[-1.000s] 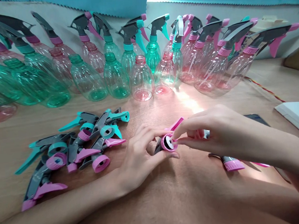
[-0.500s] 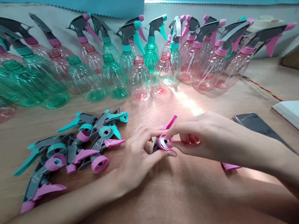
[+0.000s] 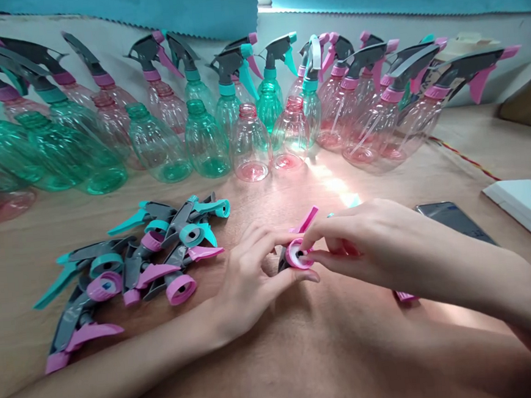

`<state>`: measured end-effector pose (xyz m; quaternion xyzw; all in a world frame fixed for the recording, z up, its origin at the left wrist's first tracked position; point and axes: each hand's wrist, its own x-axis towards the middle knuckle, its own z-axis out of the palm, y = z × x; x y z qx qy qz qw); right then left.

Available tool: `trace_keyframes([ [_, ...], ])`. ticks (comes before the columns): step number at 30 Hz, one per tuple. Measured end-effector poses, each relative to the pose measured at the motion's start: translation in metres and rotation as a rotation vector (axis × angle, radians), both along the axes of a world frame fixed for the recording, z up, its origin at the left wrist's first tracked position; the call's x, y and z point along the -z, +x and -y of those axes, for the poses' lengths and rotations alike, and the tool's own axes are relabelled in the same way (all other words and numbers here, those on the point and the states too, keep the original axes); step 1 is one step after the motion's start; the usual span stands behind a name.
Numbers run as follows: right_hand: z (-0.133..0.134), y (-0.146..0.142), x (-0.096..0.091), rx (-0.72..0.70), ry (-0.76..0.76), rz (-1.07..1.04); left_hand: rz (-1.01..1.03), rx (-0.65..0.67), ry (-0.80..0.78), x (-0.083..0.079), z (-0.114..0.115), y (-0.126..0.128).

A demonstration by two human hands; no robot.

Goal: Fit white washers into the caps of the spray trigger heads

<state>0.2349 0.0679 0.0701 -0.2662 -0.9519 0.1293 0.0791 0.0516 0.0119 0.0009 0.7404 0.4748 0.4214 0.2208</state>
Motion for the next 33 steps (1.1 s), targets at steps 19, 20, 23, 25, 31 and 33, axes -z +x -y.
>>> trace_keyframes([
  [19, 0.003, 0.0, 0.008, -0.016, 0.103, -0.059, -0.083, -0.007, 0.154, 0.001, 0.003, 0.001],
  [20, 0.004, 0.001, 0.007, -0.017, 0.107, -0.083, -0.097, 0.002, 0.168, 0.0, 0.004, 0.001],
  [23, 0.008, 0.001, 0.003, -0.027, 0.115, -0.192, -0.133, -0.008, 0.171, 0.0, 0.008, -0.003],
  [25, 0.01, 0.001, 0.002, -0.043, 0.104, -0.238, -0.167, -0.037, 0.149, 0.0, 0.014, -0.008],
  [31, 0.013, -0.003, 0.006, -0.06, 0.118, -0.22, -0.294, -0.164, 0.2, -0.011, 0.038, -0.037],
  [33, 0.013, -0.004, 0.006, -0.055, 0.112, -0.21, -0.358, -0.235, 0.27, -0.022, 0.042, -0.049],
])
